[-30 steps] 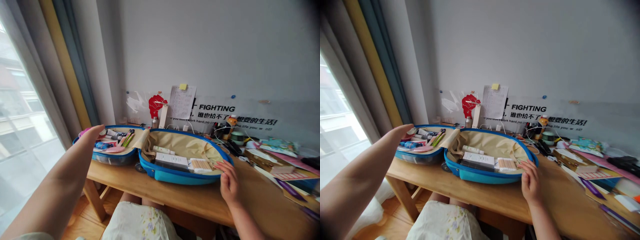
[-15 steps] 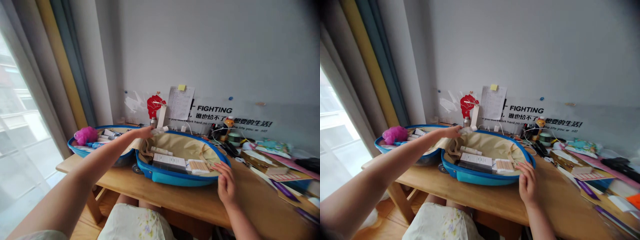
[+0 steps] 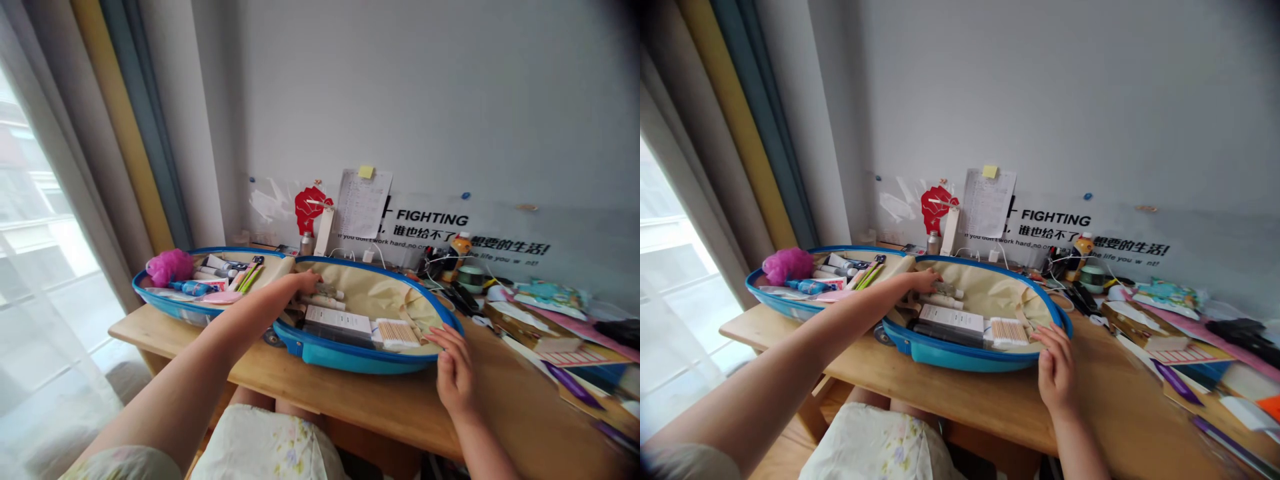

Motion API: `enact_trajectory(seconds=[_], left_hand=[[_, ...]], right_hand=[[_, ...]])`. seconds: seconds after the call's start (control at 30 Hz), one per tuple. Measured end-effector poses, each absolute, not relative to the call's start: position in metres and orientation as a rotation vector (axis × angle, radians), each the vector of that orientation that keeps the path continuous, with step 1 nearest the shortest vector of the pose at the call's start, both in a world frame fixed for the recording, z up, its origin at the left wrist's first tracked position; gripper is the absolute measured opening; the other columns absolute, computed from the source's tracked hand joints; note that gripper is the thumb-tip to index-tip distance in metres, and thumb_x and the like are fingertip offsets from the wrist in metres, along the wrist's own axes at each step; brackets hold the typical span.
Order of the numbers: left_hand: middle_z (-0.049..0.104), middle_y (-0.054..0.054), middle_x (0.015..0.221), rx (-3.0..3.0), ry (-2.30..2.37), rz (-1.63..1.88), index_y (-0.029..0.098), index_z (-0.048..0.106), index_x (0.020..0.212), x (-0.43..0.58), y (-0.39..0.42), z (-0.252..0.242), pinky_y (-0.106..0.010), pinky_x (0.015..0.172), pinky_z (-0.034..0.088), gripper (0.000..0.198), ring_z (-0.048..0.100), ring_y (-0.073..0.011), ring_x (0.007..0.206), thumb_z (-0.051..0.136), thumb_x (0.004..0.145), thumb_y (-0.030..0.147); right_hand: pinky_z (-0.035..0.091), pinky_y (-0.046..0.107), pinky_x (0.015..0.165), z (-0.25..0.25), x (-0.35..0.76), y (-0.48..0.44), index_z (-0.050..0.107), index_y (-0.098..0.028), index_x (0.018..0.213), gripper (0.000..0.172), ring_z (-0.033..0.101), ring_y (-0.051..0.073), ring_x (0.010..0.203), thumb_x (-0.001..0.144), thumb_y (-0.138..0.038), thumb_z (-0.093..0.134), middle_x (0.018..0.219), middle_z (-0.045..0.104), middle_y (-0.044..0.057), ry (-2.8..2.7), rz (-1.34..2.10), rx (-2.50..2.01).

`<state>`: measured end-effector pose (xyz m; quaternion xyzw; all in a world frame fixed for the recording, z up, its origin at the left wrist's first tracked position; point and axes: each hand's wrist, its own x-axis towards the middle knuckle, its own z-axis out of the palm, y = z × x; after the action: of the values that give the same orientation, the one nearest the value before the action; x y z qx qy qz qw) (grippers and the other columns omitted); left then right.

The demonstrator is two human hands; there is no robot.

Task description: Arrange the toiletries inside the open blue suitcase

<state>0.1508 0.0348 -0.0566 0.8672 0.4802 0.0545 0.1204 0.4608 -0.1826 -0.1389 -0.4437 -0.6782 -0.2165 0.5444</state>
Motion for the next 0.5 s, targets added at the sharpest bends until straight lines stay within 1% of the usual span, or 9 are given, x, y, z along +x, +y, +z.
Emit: enact_trajectory(seconds=[0.1,0.3,0.4,0.5], left_hand=[[0.059,-0.013,0.131,2.552,1.362,0.042,0.020,0.064,0.120,0.1518,0.0372,-0.0569,-0.036,0.098,0.047,0.049,0.065,-0.0280,0.111,0.071,0.072,0.018],[0.066,-0.010,0.124,2.673,1.336,0.024,0.025,0.068,0.113,0.1528,0.0416,-0.0581,-0.046,0.105,0.042,0.046,0.054,-0.0341,0.124,0.075,0.068,0.018],[0.069,-0.011,0.117,2.644,1.346,0.026,0.024,0.067,0.116,0.1532,0.0422,-0.0607,-0.044,0.101,0.045,0.048,0.059,-0.0330,0.118,0.075,0.069,0.018],[0.071,-0.009,0.113,2.618,1.353,-0.004,0.024,0.065,0.117,0.1533,0.0416,-0.0627,-0.041,0.095,0.049,0.049,0.064,-0.0306,0.110,0.073,0.069,0.017]], right_hand=[[0.046,0.054,0.099,-0.1407,0.4622,-0.1823,0.065,-0.021,0.102,0.034,0.057,0.029,0.118,0.098,-0.037,0.036,0.106,0.067,0.012,-1.609,-0.499,-1.067],[0.046,0.054,0.098,-0.1414,0.4637,-0.1822,0.065,-0.021,0.105,0.035,0.056,0.029,0.119,0.098,-0.035,0.034,0.108,0.066,0.012,-1.624,-0.518,-1.060],[0.046,0.054,0.098,-0.1405,0.4628,-0.1824,0.065,-0.021,0.105,0.033,0.056,0.029,0.119,0.098,-0.032,0.035,0.107,0.067,0.012,-1.627,-0.528,-1.043],[0.046,0.054,0.098,-0.1402,0.4623,-0.1825,0.065,-0.020,0.103,0.034,0.056,0.029,0.119,0.098,-0.034,0.035,0.107,0.067,0.012,-1.626,-0.520,-1.059]])
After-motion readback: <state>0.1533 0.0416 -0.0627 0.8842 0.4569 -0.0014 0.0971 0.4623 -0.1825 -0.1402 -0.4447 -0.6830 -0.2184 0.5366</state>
